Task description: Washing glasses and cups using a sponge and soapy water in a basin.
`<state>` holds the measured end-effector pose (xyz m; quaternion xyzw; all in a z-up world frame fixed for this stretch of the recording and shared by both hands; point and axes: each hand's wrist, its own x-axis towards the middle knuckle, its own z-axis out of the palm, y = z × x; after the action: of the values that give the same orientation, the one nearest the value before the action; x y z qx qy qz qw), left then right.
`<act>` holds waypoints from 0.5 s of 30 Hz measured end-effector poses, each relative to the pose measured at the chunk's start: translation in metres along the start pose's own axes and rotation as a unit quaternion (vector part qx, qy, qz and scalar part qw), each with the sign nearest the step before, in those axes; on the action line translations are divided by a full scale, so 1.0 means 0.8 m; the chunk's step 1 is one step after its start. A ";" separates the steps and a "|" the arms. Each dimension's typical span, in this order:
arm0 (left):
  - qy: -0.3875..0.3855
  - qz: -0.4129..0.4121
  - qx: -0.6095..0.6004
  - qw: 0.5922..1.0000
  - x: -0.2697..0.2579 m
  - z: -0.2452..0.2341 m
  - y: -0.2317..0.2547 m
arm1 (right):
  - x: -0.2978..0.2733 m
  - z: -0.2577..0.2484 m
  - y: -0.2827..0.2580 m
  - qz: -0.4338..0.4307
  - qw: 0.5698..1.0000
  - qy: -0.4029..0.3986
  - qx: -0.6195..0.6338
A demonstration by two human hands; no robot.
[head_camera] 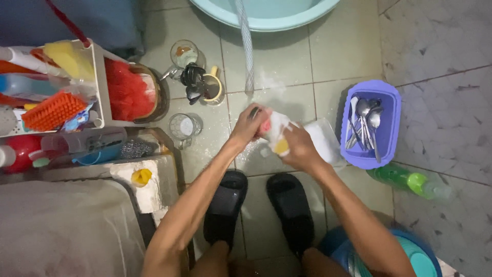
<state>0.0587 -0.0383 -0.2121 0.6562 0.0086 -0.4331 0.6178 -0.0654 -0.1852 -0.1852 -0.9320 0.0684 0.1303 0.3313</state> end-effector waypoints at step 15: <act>-0.018 0.336 0.246 0.909 -0.043 0.009 -0.017 | -0.044 -0.045 0.073 0.205 0.795 0.097 0.562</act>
<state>0.0261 -0.0226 -0.2020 0.7435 -0.3304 -0.2002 0.5459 -0.1049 -0.2517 -0.1835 -0.5537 0.3506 0.0431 0.7541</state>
